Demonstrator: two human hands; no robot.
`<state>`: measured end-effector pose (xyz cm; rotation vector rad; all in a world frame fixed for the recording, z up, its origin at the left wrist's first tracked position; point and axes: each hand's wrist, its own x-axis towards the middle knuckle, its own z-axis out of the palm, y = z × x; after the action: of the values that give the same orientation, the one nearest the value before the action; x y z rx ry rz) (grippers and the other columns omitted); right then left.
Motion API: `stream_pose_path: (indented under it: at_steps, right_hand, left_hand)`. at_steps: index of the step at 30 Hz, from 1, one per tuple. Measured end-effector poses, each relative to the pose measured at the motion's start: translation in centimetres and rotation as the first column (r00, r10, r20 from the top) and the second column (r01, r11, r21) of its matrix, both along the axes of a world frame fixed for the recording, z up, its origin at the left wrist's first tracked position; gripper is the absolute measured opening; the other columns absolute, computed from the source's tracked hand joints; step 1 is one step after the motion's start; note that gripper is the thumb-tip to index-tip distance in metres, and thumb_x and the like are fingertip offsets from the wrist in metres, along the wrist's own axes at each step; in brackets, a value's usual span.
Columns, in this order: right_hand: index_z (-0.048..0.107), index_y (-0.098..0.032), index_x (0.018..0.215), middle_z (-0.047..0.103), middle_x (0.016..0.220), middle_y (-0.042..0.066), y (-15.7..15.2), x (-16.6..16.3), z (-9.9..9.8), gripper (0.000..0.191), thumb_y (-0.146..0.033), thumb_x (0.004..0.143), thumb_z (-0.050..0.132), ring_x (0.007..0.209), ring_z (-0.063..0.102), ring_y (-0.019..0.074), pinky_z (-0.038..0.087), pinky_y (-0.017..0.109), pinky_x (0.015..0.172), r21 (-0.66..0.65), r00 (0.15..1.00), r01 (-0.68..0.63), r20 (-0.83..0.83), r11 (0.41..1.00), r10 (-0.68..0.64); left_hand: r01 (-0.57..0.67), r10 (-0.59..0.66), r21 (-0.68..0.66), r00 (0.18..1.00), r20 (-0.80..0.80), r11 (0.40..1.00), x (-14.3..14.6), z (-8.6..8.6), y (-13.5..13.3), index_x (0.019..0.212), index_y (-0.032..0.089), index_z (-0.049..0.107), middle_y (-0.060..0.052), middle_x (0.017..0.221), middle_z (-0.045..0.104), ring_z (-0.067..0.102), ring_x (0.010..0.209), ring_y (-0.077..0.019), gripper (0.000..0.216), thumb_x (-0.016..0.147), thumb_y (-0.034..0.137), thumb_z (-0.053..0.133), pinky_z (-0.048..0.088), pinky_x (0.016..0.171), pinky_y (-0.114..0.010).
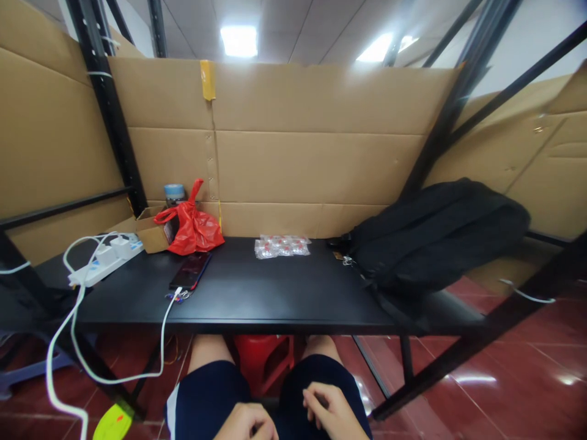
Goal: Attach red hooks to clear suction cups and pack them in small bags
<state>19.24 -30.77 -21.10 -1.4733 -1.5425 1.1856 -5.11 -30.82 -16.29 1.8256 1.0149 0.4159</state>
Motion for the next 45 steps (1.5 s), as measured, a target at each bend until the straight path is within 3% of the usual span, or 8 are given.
stream_pose_path:
  at_steps: [6, 11, 15, 23, 27, 30, 37, 45]
  right_hand:
    - [0.061, -0.014, 0.070, 0.059, 0.057, 0.002, 0.0, -0.2, 1.0, 0.057, -0.066, 0.088, 0.044, 0.048, 0.051, 0.0118, 0.035, 0.023, 0.048, 0.054, 0.997, 0.007, 0.073, 0.998, -0.011]
    - [0.062, -0.014, 0.070, 0.058, 0.056, 0.002, 0.1, -0.8, 0.8, 0.054, -0.061, 0.090, 0.044, 0.050, 0.051, 0.0121, 0.034, 0.023, 0.048, 0.081, 0.993, -0.042, 0.117, 0.996, 0.033]
    - [0.061, -0.015, 0.067, 0.059, 0.054, 0.003, -0.2, -1.7, 0.9, 0.053, -0.060, 0.089, 0.046, 0.048, 0.051, 0.0117, 0.035, 0.022, 0.048, 0.059, 0.991, -0.099, 0.100, 0.993, 0.092]
    - [0.066, -0.014, 0.068, 0.061, 0.054, 0.003, -1.3, -2.9, 3.1, 0.042, -0.047, 0.089, 0.053, 0.047, 0.052, 0.0101, 0.035, 0.020, 0.047, 0.063, 0.982, -0.185, 0.044, 0.981, 0.182]
    - [0.066, -0.014, 0.067, 0.062, 0.054, 0.002, -1.5, -3.2, 3.0, 0.038, -0.043, 0.089, 0.055, 0.047, 0.052, 0.0101, 0.035, 0.020, 0.048, 0.092, 0.979, -0.206, 0.031, 0.974, 0.204]
    - [0.065, -0.015, 0.065, 0.062, 0.053, 0.001, -1.3, -3.3, 2.6, 0.034, -0.039, 0.088, 0.057, 0.047, 0.052, 0.0101, 0.036, 0.020, 0.048, 0.108, 0.975, -0.219, 0.057, 0.970, 0.214]
    - [0.065, -0.015, 0.063, 0.062, 0.052, 0.000, -0.9, -3.2, 2.0, 0.031, -0.033, 0.087, 0.057, 0.043, 0.051, 0.0084, 0.036, 0.018, 0.046, 0.109, 0.977, -0.207, 0.063, 0.972, 0.201]
    - [0.065, -0.015, 0.064, 0.064, 0.054, 0.001, -1.5, -3.1, 3.1, 0.030, -0.027, 0.088, 0.053, 0.046, 0.053, 0.0093, 0.036, 0.018, 0.047, 0.138, 0.975, -0.222, 0.042, 0.965, 0.218]
  left_hand:
    - [-0.011, 0.010, 0.026, 0.999, 0.041, 1.000, -0.4, 0.9, 0.2, 0.082, 0.017, 0.076, -0.005, 0.082, 0.071, 0.062, 0.076, -0.0160, 0.039, 0.094, 0.038, 0.046, 0.042, 0.071, -0.023]
    - [-0.060, 0.055, 0.084, 0.997, 0.061, 0.995, -0.8, 0.9, 0.3, 0.085, 0.017, 0.075, -0.006, 0.085, 0.069, 0.061, 0.081, -0.0172, 0.053, 0.097, 0.054, 0.038, 0.041, 0.074, -0.023]
    - [-0.121, 0.119, 0.034, 0.992, 0.043, 0.992, -0.8, 0.8, 0.2, 0.075, 0.016, 0.072, -0.006, 0.078, 0.067, 0.058, 0.077, -0.0169, 0.064, 0.095, 0.062, 0.032, 0.041, 0.076, -0.024]
    - [-0.208, 0.208, -0.027, 0.978, -0.011, 0.978, -0.5, 2.3, -0.9, 0.057, 0.016, 0.063, -0.002, 0.064, 0.060, 0.054, 0.069, -0.0149, 0.050, 0.093, 0.040, 0.039, 0.038, 0.072, -0.024]
    - [-0.268, 0.269, 0.054, 0.963, -0.022, 0.962, -0.5, 1.2, -1.4, 0.054, 0.016, 0.062, -0.002, 0.066, 0.063, 0.057, 0.074, -0.0162, 0.031, 0.081, 0.029, 0.052, 0.039, 0.077, -0.025]
    - [-0.330, 0.334, 0.083, 0.942, -0.033, 0.940, -0.3, 0.5, -1.1, 0.050, 0.017, 0.060, -0.003, 0.062, 0.062, 0.057, 0.072, -0.0173, 0.036, 0.082, 0.031, 0.051, 0.040, 0.076, -0.026]
    - [-0.247, 0.250, 0.116, 0.968, -0.011, 0.962, -0.2, 0.1, -0.1, 0.061, 0.017, 0.068, -0.003, 0.068, 0.065, 0.057, 0.069, -0.0168, 0.055, 0.091, 0.053, 0.039, 0.040, 0.075, -0.026]
    - [-0.183, 0.192, 0.111, 0.978, -0.084, 0.977, -0.5, -1.9, 0.0, 0.066, 0.017, 0.071, -0.003, 0.072, 0.069, 0.061, 0.075, -0.0164, 0.047, 0.094, 0.041, 0.042, 0.040, 0.075, -0.024]
